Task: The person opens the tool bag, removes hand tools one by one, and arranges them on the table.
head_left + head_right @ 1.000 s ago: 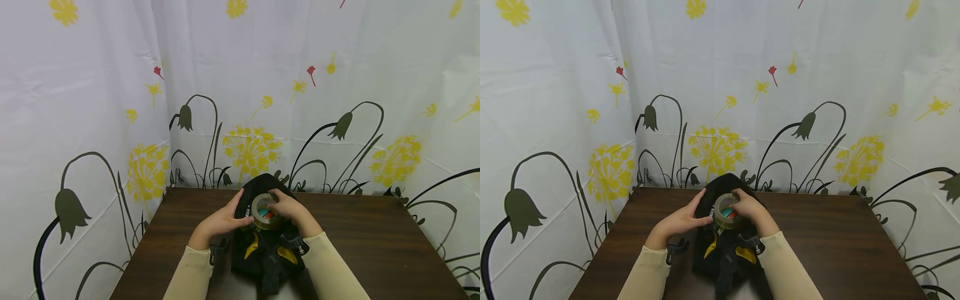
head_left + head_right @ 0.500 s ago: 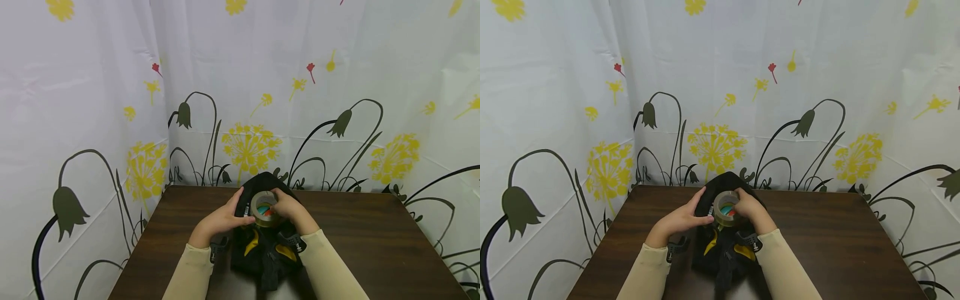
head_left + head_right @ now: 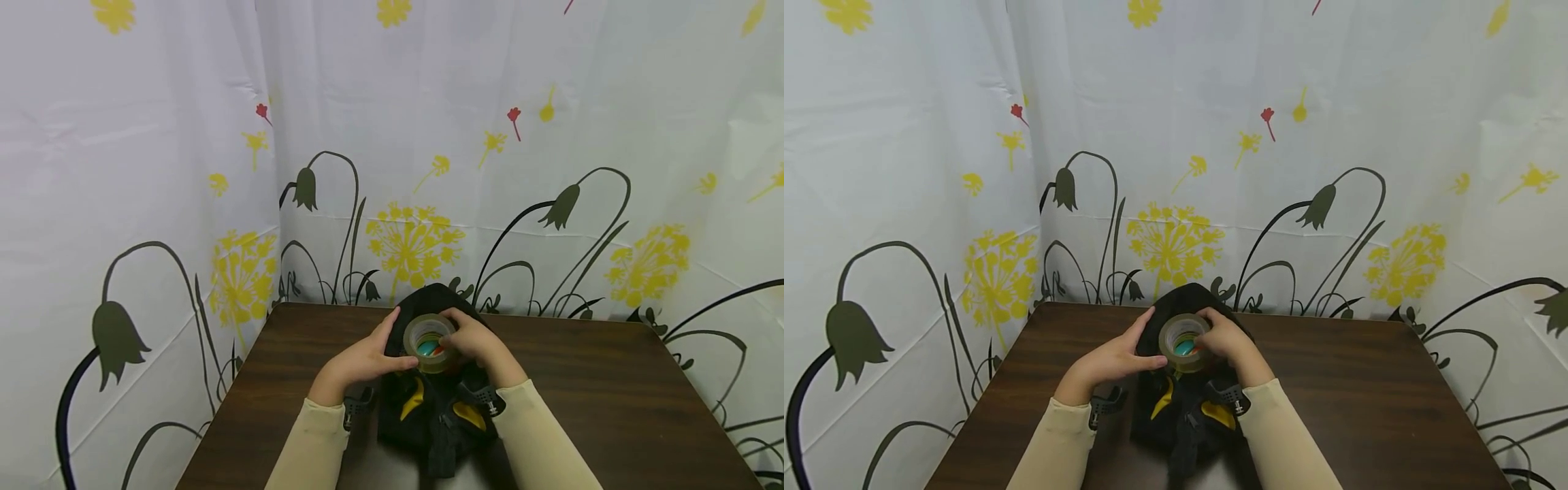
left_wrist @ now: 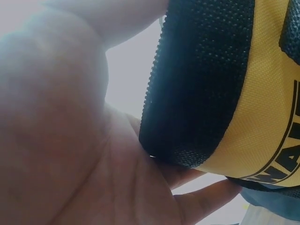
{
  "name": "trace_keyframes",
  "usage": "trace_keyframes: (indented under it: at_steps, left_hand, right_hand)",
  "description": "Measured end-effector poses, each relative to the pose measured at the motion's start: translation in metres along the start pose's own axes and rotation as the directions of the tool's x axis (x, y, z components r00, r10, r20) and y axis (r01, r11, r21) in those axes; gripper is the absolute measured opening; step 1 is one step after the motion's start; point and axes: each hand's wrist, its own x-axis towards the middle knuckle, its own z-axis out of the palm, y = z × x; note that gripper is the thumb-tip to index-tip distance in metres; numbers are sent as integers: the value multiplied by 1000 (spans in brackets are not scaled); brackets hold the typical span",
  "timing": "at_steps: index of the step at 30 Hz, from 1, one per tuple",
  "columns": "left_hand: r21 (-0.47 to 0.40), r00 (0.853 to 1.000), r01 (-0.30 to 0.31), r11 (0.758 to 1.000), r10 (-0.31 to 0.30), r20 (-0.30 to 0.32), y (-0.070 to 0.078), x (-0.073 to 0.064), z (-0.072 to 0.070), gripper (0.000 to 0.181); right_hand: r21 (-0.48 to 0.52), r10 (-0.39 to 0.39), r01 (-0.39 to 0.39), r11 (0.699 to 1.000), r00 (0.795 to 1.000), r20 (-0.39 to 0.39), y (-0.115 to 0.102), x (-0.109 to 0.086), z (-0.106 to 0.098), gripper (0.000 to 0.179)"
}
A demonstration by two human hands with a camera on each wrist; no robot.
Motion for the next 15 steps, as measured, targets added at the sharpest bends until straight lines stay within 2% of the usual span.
trace_keyframes:
  at_steps: [10,15]
  left_hand:
    - [3,1000,10,1000,-10,-10,3,1,-1,123]
    - [10,1000,-2,1000,2,1,0,0,-1,122]
  right_hand:
    - [67,-26,21,998,997,70,0,-1,-7,50]
    - [150,-29,8,989,990,138,-2,-4,-10,52]
